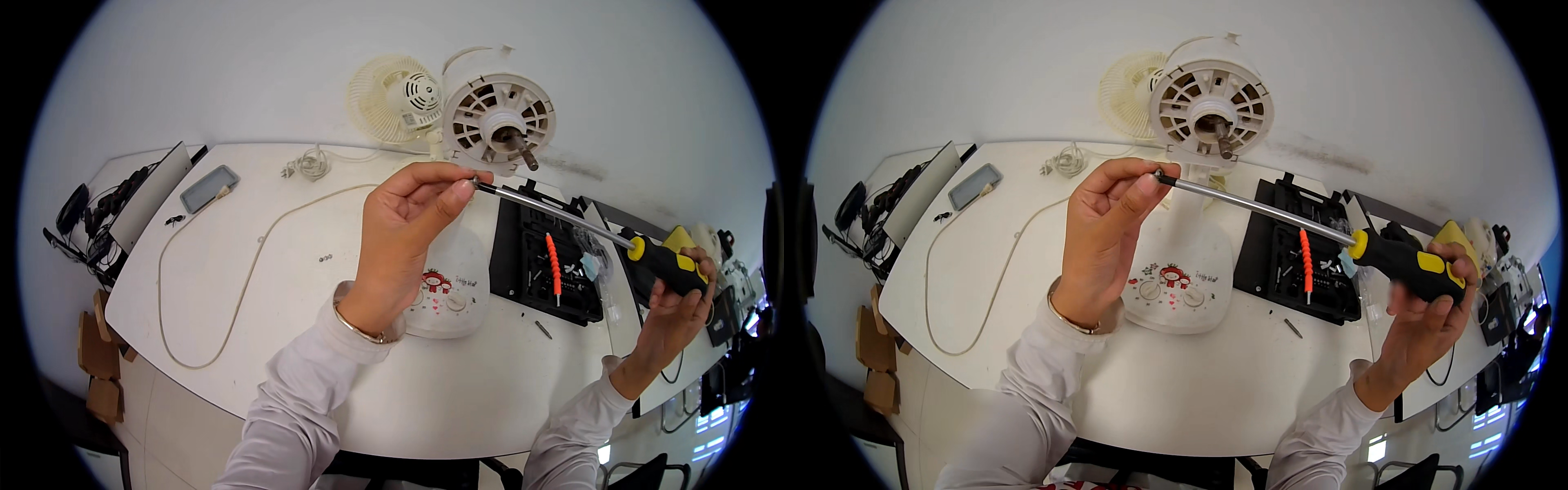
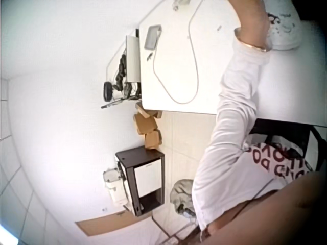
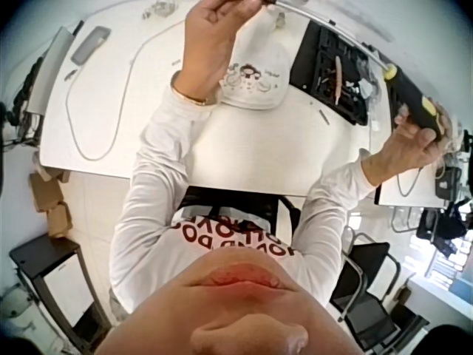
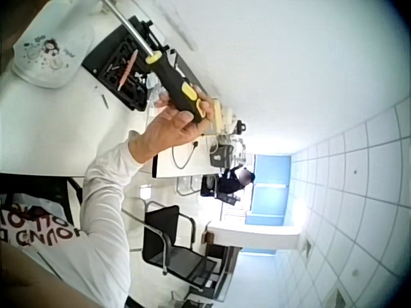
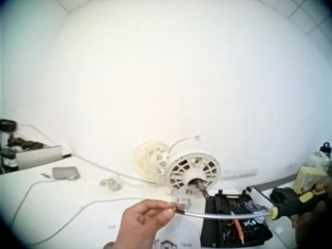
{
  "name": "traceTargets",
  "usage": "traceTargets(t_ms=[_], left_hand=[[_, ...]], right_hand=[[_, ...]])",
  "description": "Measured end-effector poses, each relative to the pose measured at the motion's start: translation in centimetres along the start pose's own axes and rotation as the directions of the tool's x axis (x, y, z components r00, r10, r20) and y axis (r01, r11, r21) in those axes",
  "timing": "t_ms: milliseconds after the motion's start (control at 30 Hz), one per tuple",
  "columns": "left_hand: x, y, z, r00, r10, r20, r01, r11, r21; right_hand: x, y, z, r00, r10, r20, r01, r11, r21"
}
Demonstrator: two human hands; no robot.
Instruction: The person assembles a small white desk fan on a white table using a screwdriver. They attach the fan head to the base, secure it with screws, and then attach the front grille.
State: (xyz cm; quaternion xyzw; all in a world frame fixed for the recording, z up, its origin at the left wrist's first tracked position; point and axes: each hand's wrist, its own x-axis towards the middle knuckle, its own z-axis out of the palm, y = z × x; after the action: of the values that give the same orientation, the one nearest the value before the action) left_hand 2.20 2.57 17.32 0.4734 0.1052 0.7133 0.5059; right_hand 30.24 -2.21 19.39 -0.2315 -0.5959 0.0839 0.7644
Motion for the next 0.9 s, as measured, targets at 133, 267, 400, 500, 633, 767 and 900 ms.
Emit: traceTargets(t_ms=[133,267,400,500,633,767,900], left_hand=[[0.0,0.0,-0.1,1.0,0.0,0.015,0.001,0.998,-0.062],[-0.1,-0.3,-0.2,0.997,-0.014,0.069,0.028,0.977,-0.21],[-0.3,-0.4,-0.2,0.996,-0.016,0.088,0.042,0.953,-0.301],[-0.1,-0.4,-0.2,0.997,0.034,0.07,-0.016,0.971,-0.238],[0.1,-0.3,-0.3,0.99,0.134,0.054,-0.127,0.985,-0.118],[0.1,-0.1,-0.6,0.971,0.225,0.076,-0.229,0.973,0.043],[0.4,-0.3,-1.0,0.961,0.218,0.172,-0.251,0.945,0.209]], right_hand=[[0.0,0.2,0.2,1.0,0.0,-0.009,-0.001,1.0,-0.021],[0.0,0.6,0.7,0.999,0.031,-0.035,-0.032,0.999,-0.033],[0.1,0.6,0.5,0.997,0.081,0.004,-0.081,0.997,0.003],[0.0,0.6,0.4,0.998,0.059,0.002,-0.059,0.998,-0.013],[0.0,0.3,0.3,1.0,0.024,0.013,-0.024,0.999,-0.035],[0.0,0.4,0.0,1.0,0.01,0.004,-0.01,0.998,-0.059],[0.4,-0.3,-1.6,1.0,-0.009,0.029,0.013,0.992,-0.123]])
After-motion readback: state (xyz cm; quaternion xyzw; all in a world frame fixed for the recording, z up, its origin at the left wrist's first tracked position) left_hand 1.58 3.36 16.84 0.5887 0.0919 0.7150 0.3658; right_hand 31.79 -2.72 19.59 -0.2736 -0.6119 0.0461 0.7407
